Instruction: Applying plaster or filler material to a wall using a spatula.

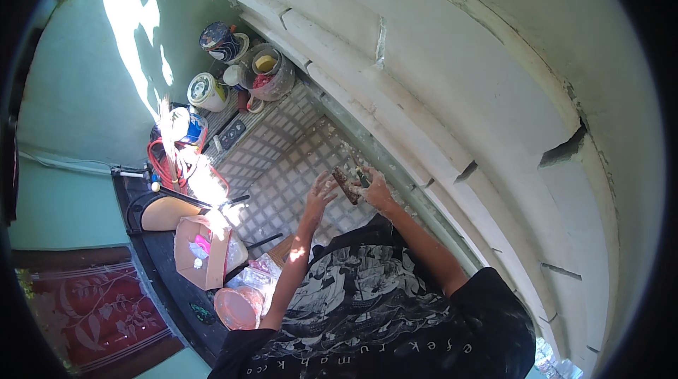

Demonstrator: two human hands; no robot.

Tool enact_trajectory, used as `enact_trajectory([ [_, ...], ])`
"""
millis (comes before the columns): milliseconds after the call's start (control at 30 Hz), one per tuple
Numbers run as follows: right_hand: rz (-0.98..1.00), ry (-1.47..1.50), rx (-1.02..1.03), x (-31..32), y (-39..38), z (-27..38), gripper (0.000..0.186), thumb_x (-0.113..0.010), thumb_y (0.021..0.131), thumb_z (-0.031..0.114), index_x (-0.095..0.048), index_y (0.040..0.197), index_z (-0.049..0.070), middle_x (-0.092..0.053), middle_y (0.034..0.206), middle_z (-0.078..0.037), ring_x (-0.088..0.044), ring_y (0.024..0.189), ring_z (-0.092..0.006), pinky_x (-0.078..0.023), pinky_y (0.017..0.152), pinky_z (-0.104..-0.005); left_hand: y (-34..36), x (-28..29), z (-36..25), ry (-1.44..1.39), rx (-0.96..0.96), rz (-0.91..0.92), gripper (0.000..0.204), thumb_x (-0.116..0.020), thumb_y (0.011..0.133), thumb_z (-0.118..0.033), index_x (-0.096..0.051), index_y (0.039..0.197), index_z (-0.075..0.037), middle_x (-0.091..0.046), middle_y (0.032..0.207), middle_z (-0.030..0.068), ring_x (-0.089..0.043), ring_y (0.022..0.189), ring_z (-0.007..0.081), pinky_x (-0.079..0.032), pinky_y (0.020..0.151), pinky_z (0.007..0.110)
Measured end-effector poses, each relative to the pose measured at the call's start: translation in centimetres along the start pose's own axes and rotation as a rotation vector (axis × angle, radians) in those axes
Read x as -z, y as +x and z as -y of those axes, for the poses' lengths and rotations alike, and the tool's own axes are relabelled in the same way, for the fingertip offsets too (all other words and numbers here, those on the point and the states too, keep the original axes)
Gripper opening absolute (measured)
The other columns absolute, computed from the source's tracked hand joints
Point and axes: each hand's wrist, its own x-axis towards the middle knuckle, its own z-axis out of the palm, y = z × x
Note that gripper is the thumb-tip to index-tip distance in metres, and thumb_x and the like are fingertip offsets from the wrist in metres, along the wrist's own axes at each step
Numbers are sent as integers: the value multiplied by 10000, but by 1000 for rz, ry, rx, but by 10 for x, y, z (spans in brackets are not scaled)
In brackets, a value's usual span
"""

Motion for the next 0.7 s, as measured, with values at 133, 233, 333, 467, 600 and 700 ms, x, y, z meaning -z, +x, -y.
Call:
enact_trajectory([
  [133,-20,-45,-117,-10,-13,26,626,-762,720,132,-453,1253,23,-666,974,-75,-603,859,-130,-476,746,-279,-5,-17,-4,-22,-21,64,485,-563,912,-185,-368,1329,-32,-509,1268,126,-536,1115,217,-455,928,396],
  [233,-17,-172,71,-11,1,-5,621,-760,723,156,-453,1245,19,-665,981,-96,-612,876,-155,-470,780,-297,-4,-17,-5,-102,64,101,392,-569,904,-135,-440,1251,-9,-564,1182,99,-575,1051,208,-491,888,380],
  [333,-90,-378,255,-3,14,-26,600,-757,726,196,-466,1222,24,-669,963,-98,-614,913,-188,-454,834,-314,-2,-14,-3,-109,53,-52,310,-575,902,-150,-497,1171,-18,-593,1087,70,-597,991,195,-509,853,373],
  [467,-138,-443,219,20,16,-26,579,-735,732,271,-479,1201,49,-617,1074,-150,-572,1037,-280,-425,905,-378,-1,-7,-4,-127,49,-220,310,-596,884,-148,-517,1149,-8,-604,1030,59,-603,908,152,-524,764,311],
  [600,-228,-702,188,41,-1,11,526,-639,805,337,-463,1239,96,-564,1165,-170,-509,1121,-342,-403,936,-439,-1,5,5,-99,77,-283,307,-579,893,-161,-510,1164,-34,-607,1030,37,-597,919,140,-515,772,308],
  [700,-366,-863,335,61,6,1,460,-553,868,303,-434,1278,131,-568,1159,-155,-507,1117,-347,-403,931,-456,1,14,14,-124,50,-251,339,-534,919,-168,-451,1218,-31,-582,1106,80,-610,949,195,-522,798,353],
])
